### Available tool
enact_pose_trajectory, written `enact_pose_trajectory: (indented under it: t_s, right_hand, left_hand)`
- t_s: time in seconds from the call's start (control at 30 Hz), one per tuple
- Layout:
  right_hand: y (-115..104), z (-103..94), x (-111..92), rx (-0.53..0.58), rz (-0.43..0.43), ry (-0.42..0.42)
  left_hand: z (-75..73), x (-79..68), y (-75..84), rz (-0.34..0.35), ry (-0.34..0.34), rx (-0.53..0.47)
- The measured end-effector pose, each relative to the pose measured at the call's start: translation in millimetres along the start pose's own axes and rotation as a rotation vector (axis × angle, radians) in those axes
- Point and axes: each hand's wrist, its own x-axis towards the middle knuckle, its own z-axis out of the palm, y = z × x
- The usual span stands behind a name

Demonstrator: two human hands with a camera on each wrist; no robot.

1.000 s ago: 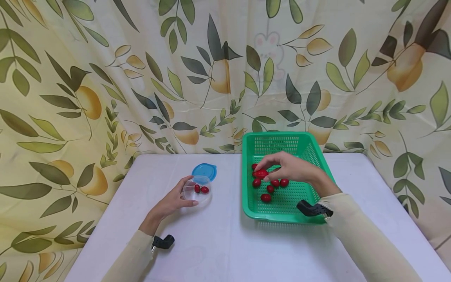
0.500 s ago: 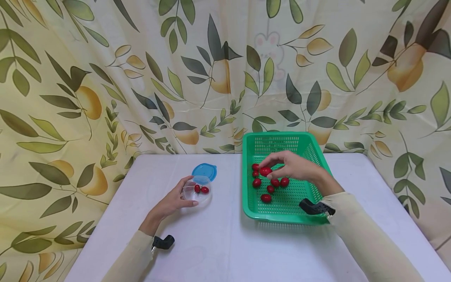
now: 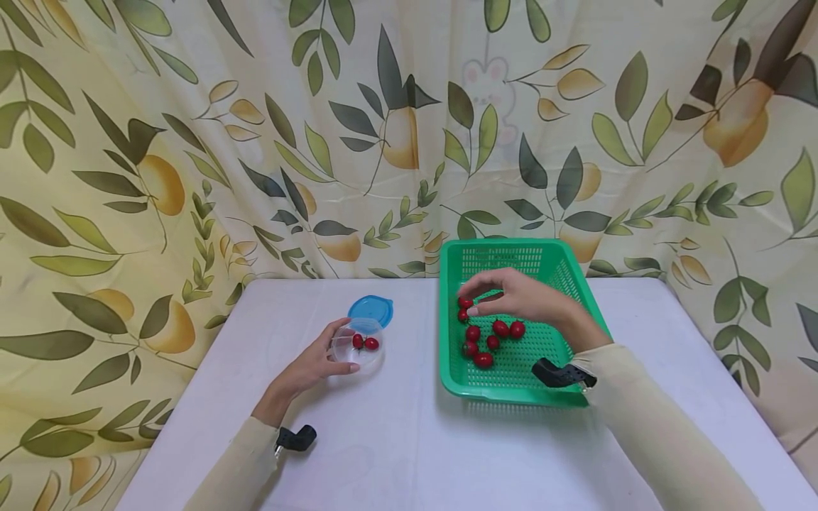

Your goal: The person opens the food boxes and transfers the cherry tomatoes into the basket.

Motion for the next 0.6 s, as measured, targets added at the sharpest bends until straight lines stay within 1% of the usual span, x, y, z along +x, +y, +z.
enact_pose_trajectory:
  t_s: [0.23, 0.6]
  right_hand:
    - [-13, 11.5, 19, 0.009, 0.019, -0.061]
    - [-27, 30.5, 51, 0.063, 0.006, -0.15]
  left_hand:
    - [0.6, 0.1, -0.3, -0.013, 0.002, 0.0]
    - [0.3, 0.5, -0.2, -0.012, 0.0, 0.004]
